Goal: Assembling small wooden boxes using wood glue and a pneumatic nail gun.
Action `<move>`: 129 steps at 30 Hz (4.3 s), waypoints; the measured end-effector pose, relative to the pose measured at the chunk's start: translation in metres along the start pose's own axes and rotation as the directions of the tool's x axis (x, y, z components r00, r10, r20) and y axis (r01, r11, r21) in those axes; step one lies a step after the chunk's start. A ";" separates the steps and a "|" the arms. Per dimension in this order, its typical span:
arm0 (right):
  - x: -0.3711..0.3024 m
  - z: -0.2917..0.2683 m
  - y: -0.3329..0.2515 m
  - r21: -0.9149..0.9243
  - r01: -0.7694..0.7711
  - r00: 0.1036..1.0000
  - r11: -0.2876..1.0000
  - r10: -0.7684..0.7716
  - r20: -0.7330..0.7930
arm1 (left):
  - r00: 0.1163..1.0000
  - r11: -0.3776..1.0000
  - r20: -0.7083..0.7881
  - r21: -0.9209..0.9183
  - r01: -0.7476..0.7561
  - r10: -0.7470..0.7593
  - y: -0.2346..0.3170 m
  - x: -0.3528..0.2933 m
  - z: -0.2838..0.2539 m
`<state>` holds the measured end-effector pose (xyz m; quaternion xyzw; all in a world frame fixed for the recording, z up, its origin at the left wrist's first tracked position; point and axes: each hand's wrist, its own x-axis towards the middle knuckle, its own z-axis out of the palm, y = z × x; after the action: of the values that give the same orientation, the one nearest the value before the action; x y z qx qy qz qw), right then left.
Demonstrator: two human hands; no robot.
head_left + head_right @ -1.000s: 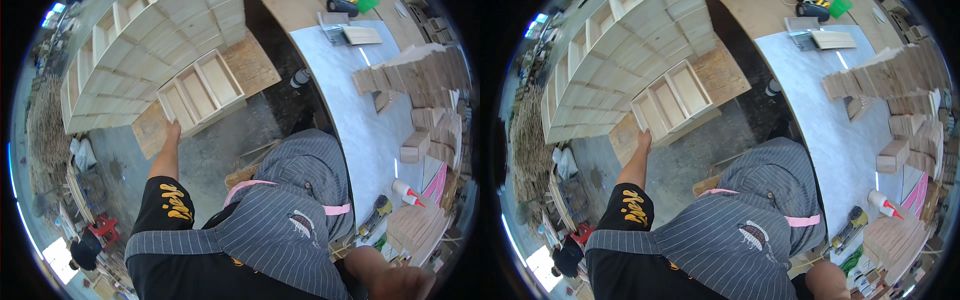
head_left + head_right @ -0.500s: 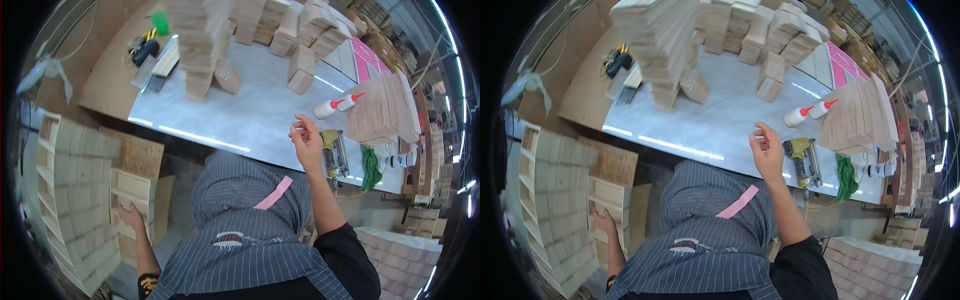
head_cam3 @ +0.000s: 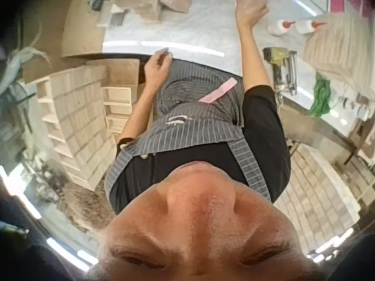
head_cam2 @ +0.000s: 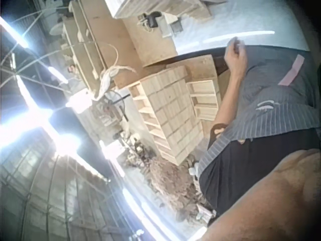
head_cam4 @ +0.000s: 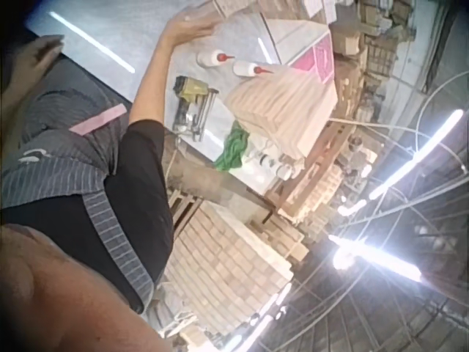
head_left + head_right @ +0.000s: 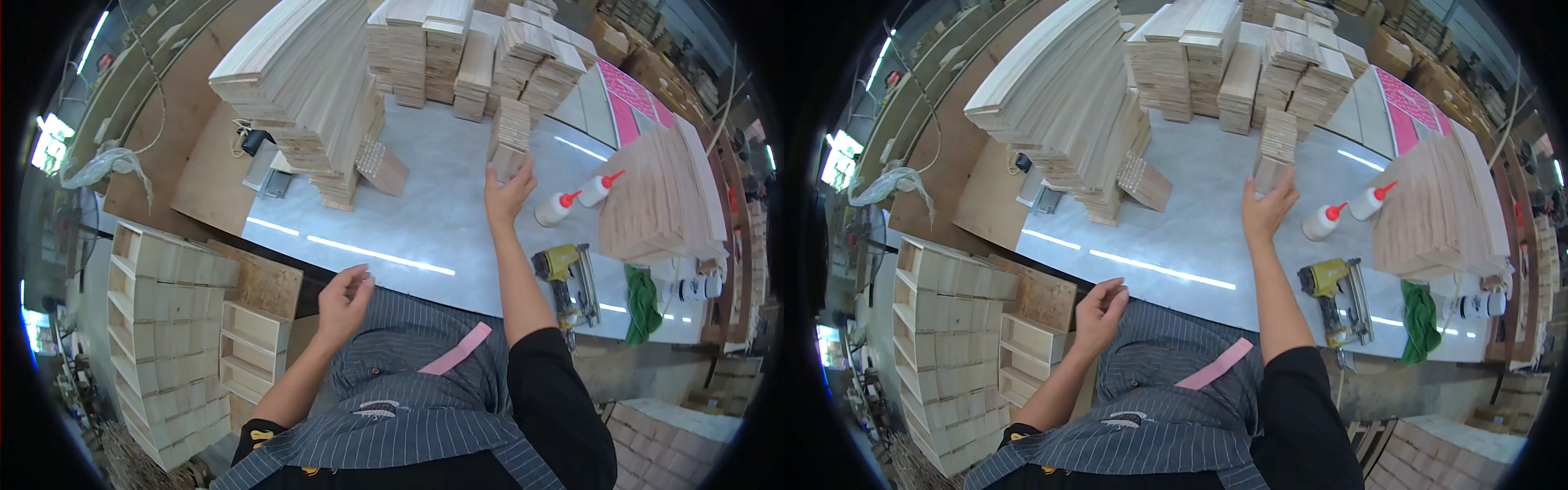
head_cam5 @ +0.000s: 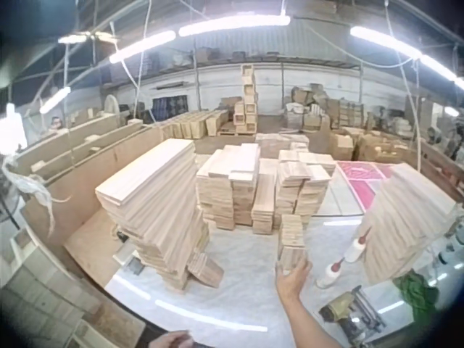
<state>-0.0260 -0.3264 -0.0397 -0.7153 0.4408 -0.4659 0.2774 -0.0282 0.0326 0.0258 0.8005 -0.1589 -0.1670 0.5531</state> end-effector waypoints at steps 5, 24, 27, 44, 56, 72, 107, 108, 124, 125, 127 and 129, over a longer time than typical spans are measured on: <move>-0.078 0.032 -0.073 0.236 0.381 0.720 0.894 -0.447 0.531 | 0.943 0.916 0.052 0.226 -0.331 0.328 0.068 0.004 -0.010; -0.067 0.090 -0.082 0.176 0.226 0.505 0.958 -0.269 0.820 | 0.779 0.273 -0.009 0.939 -0.209 0.627 0.320 0.199 -0.109; -0.064 0.082 -0.059 0.250 0.246 0.595 0.936 -0.350 0.724 | 0.602 0.271 0.012 0.886 -0.376 0.799 0.328 0.150 -0.098; -0.105 -0.199 0.010 0.152 -0.190 0.664 0.970 0.013 0.747 | 0.713 0.517 0.624 0.515 -0.684 0.321 -0.014 0.009 0.073; -0.124 -0.198 0.018 0.181 -0.296 0.655 0.938 0.061 0.753 | 0.707 0.900 0.687 0.399 -0.175 -0.167 0.041 0.055 0.061; -0.114 -0.205 0.021 0.361 -0.652 0.506 0.667 0.027 0.862 | 0.673 0.642 0.737 0.485 -0.594 0.066 0.002 -0.043 0.069; -0.124 -0.173 0.029 0.437 -0.720 0.621 0.538 0.218 0.753 | 0.621 0.744 0.781 0.379 -0.551 0.062 0.056 0.028 0.080; -0.123 -0.172 0.023 0.447 -0.733 0.619 0.513 0.233 0.750 | 0.624 0.745 0.778 0.379 -0.550 0.065 0.056 0.026 0.081; -0.114 -0.185 0.005 0.273 -0.337 0.598 0.901 -0.019 0.801 | 0.592 0.659 0.768 0.317 -0.683 0.244 0.072 0.021 0.068; -0.113 -0.187 0.006 0.271 -0.342 0.596 0.900 -0.015 0.803 | 0.638 0.727 0.748 0.334 -0.599 0.182 0.082 0.027 0.066; -0.109 -0.190 0.006 0.222 -0.207 0.553 0.953 -0.073 0.830 | 0.634 0.695 0.740 0.335 -0.637 0.225 0.093 0.036 0.067; -0.106 -0.187 0.005 0.280 -0.155 0.568 0.947 -0.146 0.810 | 0.610 0.636 0.742 0.333 -0.696 0.279 0.095 0.043 0.070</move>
<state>-0.2166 -0.2313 -0.0115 -0.7930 0.1810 -0.1439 0.5636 -0.0276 -0.0763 0.0876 0.7446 -0.6021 -0.1971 0.2101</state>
